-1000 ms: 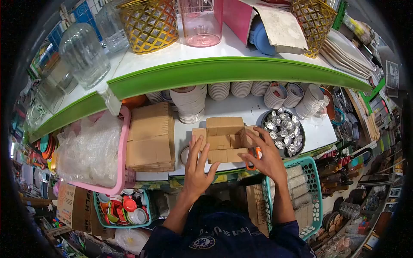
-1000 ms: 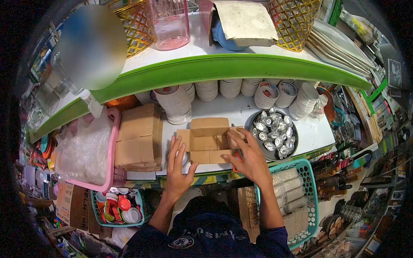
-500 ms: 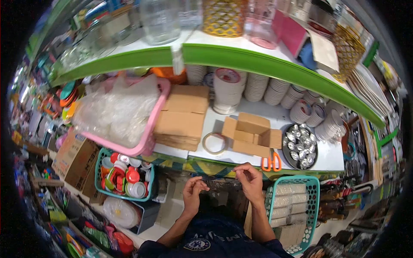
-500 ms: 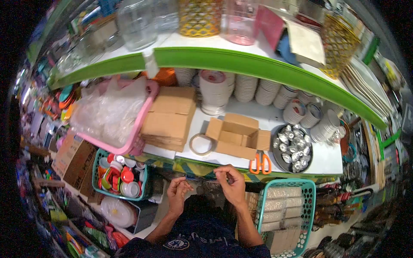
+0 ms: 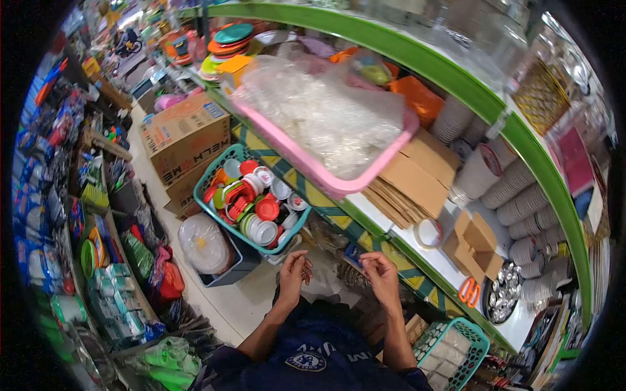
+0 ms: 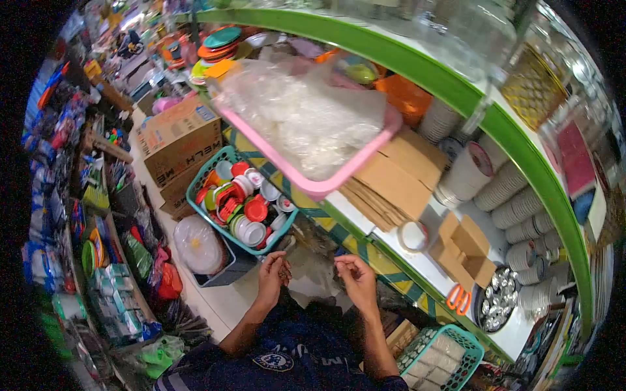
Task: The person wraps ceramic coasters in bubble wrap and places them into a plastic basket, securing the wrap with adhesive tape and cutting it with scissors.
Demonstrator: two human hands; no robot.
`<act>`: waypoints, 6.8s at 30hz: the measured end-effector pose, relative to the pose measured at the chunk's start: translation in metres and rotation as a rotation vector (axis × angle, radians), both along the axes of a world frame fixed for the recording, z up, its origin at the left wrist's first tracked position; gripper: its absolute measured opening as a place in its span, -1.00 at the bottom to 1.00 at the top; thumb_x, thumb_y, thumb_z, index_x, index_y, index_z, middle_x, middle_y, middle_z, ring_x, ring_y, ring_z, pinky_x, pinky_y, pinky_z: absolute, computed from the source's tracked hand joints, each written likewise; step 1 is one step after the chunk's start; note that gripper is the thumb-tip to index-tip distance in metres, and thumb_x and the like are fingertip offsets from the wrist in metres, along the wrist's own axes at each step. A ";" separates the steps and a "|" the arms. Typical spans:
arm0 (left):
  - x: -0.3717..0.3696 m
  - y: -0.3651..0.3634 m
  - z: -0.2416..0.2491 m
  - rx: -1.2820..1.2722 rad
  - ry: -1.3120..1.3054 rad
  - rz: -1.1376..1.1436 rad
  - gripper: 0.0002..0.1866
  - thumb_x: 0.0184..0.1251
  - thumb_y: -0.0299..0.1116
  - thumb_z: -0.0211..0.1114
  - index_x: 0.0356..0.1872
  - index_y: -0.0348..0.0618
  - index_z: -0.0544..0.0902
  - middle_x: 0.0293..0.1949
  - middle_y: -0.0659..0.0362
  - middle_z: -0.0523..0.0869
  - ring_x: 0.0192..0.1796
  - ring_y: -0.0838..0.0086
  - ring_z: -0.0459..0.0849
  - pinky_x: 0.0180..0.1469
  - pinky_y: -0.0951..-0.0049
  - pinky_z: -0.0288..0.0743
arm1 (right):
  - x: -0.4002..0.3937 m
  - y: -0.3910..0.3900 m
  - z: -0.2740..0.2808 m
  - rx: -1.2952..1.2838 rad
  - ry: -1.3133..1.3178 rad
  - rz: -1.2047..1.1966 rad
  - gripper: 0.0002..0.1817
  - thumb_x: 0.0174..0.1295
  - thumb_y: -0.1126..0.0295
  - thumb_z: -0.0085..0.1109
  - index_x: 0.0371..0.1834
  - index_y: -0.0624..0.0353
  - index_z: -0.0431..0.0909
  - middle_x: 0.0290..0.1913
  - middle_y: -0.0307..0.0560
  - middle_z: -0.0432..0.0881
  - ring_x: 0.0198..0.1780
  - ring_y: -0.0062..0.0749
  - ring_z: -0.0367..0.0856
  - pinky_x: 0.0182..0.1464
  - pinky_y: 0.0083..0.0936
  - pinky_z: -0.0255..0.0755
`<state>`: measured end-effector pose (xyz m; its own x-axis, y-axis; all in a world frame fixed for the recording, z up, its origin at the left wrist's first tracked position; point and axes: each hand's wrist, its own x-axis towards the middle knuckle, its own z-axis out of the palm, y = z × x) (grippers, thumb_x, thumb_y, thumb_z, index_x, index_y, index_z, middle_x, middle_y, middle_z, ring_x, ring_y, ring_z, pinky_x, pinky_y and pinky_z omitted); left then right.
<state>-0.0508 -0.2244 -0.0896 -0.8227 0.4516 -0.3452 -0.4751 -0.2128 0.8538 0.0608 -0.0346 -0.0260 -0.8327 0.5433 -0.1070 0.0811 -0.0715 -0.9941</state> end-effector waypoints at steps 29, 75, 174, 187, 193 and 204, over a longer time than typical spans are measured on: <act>-0.182 -0.110 -0.145 -1.147 1.046 -0.310 -0.46 0.17 -0.20 0.35 0.21 -0.07 0.53 -0.01 0.08 0.52 0.13 0.15 0.39 0.07 -0.02 0.16 | -0.261 -0.136 -0.223 0.485 -0.565 0.389 -0.21 0.06 0.02 0.44 0.23 0.33 0.38 0.06 0.28 0.50 0.14 0.12 0.49 0.18 -0.16 0.40; -0.186 -0.126 -0.114 -0.732 1.119 -0.435 -0.65 0.15 -0.42 0.33 -0.01 -0.15 0.54 0.04 -0.03 0.47 0.18 0.03 0.37 0.15 0.02 0.21 | -0.223 -0.140 -0.164 0.532 -0.273 0.386 -0.52 -0.04 0.17 0.55 -0.38 0.24 0.41 -0.33 -0.02 0.52 -0.28 -0.19 0.56 -0.20 -0.32 0.44; -0.156 -0.111 -0.180 0.127 -0.443 0.098 -0.25 0.53 0.02 -0.10 0.57 0.02 -0.18 -0.09 0.06 0.61 -0.28 0.35 0.71 -0.43 0.24 0.68 | -0.273 -0.147 -0.253 0.209 -0.462 0.308 -0.55 0.21 0.15 0.36 0.03 0.26 0.60 -0.22 -0.01 0.73 -0.24 -0.46 0.69 -0.16 -0.54 0.54; -0.143 -0.122 -0.225 -0.142 -0.172 -0.030 -0.32 0.53 -0.01 -0.14 0.56 0.05 -0.06 0.00 0.04 0.62 -0.18 0.34 0.72 -0.35 0.30 0.70 | -0.298 -0.146 -0.226 0.439 -0.628 0.386 -0.30 -0.01 -0.23 0.36 -0.16 0.29 0.69 -0.38 0.11 0.73 -0.27 -0.13 0.75 -0.17 -0.32 0.57; -0.147 -0.118 -0.170 -0.123 -0.341 -0.087 -0.30 0.53 -0.16 -0.10 0.56 -0.20 -0.11 0.49 -0.01 0.16 0.40 0.28 0.31 0.43 0.41 0.14 | -0.300 -0.149 -0.216 0.491 -0.665 0.310 -0.31 -0.05 -0.16 0.42 -0.20 0.35 0.66 -0.28 0.18 0.74 -0.24 -0.06 0.75 -0.13 -0.29 0.57; -0.145 -0.120 -0.190 -0.170 -0.161 -0.098 -0.49 0.50 -0.07 -0.06 0.35 -0.12 0.30 0.08 0.07 0.54 0.05 0.35 0.60 -0.07 0.32 0.64 | -0.299 -0.138 -0.221 0.393 -0.805 0.413 -0.38 -0.01 -0.08 0.30 -0.18 0.36 0.64 -0.25 0.27 0.72 -0.15 0.00 0.73 -0.07 -0.24 0.58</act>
